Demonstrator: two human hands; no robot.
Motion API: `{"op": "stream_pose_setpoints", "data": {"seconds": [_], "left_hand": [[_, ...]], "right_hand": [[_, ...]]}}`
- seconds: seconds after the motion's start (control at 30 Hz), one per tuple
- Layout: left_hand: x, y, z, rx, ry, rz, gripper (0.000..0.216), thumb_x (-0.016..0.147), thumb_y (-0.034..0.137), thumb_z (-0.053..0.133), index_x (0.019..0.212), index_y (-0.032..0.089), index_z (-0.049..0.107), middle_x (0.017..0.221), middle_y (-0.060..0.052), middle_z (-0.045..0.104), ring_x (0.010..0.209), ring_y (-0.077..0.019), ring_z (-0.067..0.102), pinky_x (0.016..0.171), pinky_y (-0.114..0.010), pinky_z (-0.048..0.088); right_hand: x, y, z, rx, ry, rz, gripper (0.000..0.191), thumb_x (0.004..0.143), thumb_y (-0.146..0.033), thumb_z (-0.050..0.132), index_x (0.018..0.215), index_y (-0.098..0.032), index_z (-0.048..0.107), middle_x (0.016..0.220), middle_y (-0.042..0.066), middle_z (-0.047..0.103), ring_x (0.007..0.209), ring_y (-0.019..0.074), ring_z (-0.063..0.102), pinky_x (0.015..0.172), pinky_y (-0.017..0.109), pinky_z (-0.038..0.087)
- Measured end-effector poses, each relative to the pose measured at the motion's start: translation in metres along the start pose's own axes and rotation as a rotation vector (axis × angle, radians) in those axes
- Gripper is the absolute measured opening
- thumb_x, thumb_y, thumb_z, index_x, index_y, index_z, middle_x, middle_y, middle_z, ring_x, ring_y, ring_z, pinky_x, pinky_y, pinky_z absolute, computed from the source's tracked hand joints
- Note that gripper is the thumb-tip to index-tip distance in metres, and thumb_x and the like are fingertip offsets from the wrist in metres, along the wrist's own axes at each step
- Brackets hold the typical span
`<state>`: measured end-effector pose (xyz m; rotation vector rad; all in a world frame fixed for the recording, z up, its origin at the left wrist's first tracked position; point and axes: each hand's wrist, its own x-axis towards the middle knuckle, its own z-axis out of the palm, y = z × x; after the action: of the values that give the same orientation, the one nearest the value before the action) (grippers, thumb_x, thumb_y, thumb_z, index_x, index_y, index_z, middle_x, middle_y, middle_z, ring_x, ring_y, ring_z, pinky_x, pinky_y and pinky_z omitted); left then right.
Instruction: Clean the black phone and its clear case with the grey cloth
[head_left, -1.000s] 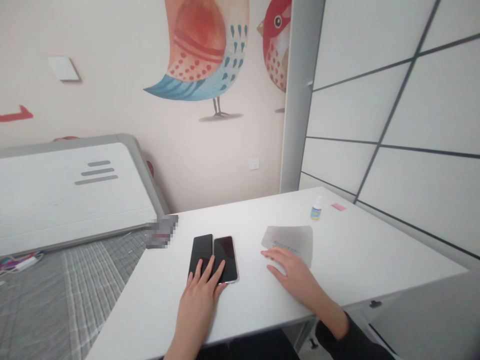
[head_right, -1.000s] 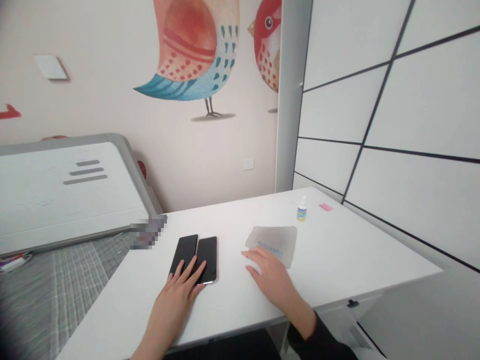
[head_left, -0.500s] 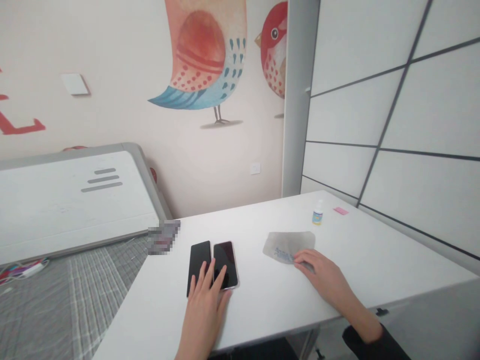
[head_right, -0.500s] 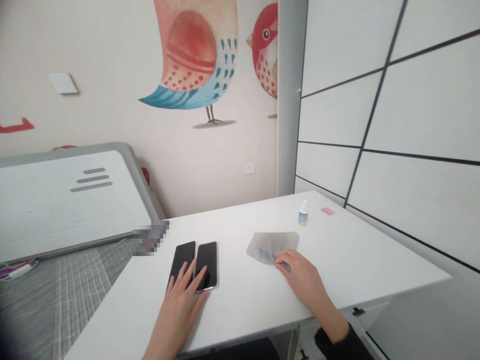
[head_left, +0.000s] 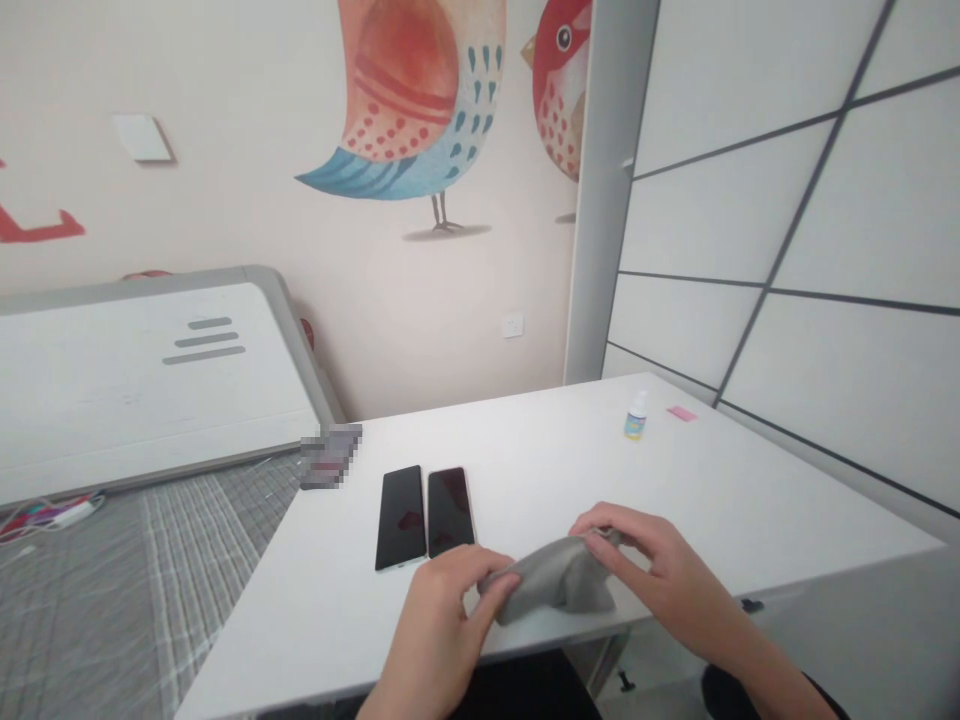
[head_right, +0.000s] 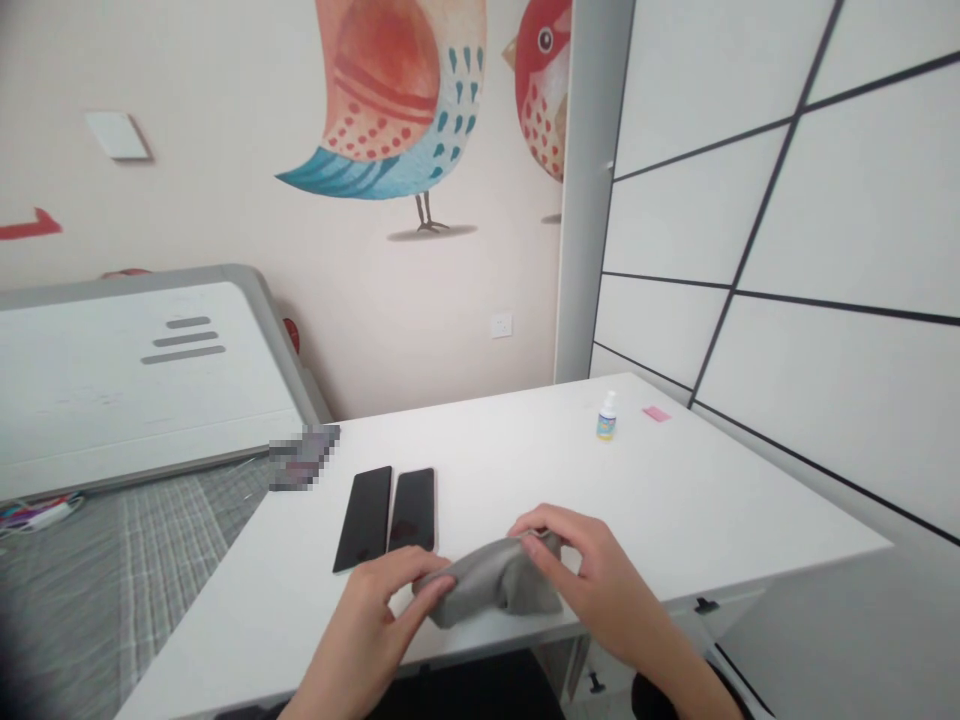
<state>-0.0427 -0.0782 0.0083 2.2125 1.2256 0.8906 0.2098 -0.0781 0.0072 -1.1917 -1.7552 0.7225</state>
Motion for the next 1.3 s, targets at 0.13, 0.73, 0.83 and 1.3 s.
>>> {"op": "stream_pose_setpoints", "data": {"seconds": [0.13, 0.73, 0.83, 1.3], "left_hand": [[0.043, -0.001, -0.024, 0.080, 0.084, 0.094, 0.028, 0.100, 0.032, 0.055, 0.089, 0.022, 0.079, 0.086, -0.004, 0.081, 0.078, -0.0206, 0.073, 0.079, -0.031, 0.056], [0.031, -0.037, 0.029, 0.443, -0.215, 0.311, 0.033, 0.107, 0.036, 0.045, 0.109, 0.023, 0.075, 0.106, -0.007, 0.078, 0.098, -0.0231, 0.071, 0.088, -0.036, 0.056], [0.041, -0.042, 0.033, 0.568, -0.146, 0.214, 0.041, 0.107, 0.042, 0.044, 0.135, 0.018, 0.063, 0.135, -0.014, 0.070, 0.121, -0.0287, 0.066, 0.107, -0.046, 0.050], [0.084, -0.102, 0.042, 0.760, -0.273, 0.263, 0.088, 0.098, 0.075, 0.031, 0.159, 0.012, 0.036, 0.165, -0.021, 0.034, 0.155, -0.0371, 0.029, 0.122, -0.061, 0.029]], "right_hand": [[0.037, 0.007, -0.008, -0.085, 0.179, -0.068, 0.029, 0.092, -0.052, 0.064, 0.089, -0.028, 0.080, 0.090, 0.005, 0.081, 0.082, 0.0259, 0.074, 0.069, 0.034, 0.058], [-0.008, 0.101, -0.016, -0.293, -0.124, -0.187, 0.038, 0.097, -0.057, 0.061, 0.116, -0.030, 0.079, 0.111, 0.006, 0.080, 0.105, 0.0290, 0.075, 0.099, 0.048, 0.059], [0.010, 0.096, -0.015, -0.402, -0.185, -0.186, 0.046, 0.107, -0.052, 0.042, 0.131, -0.026, 0.071, 0.130, 0.008, 0.073, 0.123, 0.0261, 0.067, 0.109, 0.048, 0.051], [0.067, 0.136, -0.009, -0.490, 0.226, -0.020, 0.048, 0.101, -0.057, 0.045, 0.125, -0.024, 0.069, 0.131, 0.013, 0.071, 0.125, 0.0309, 0.063, 0.112, 0.050, 0.043]]}}
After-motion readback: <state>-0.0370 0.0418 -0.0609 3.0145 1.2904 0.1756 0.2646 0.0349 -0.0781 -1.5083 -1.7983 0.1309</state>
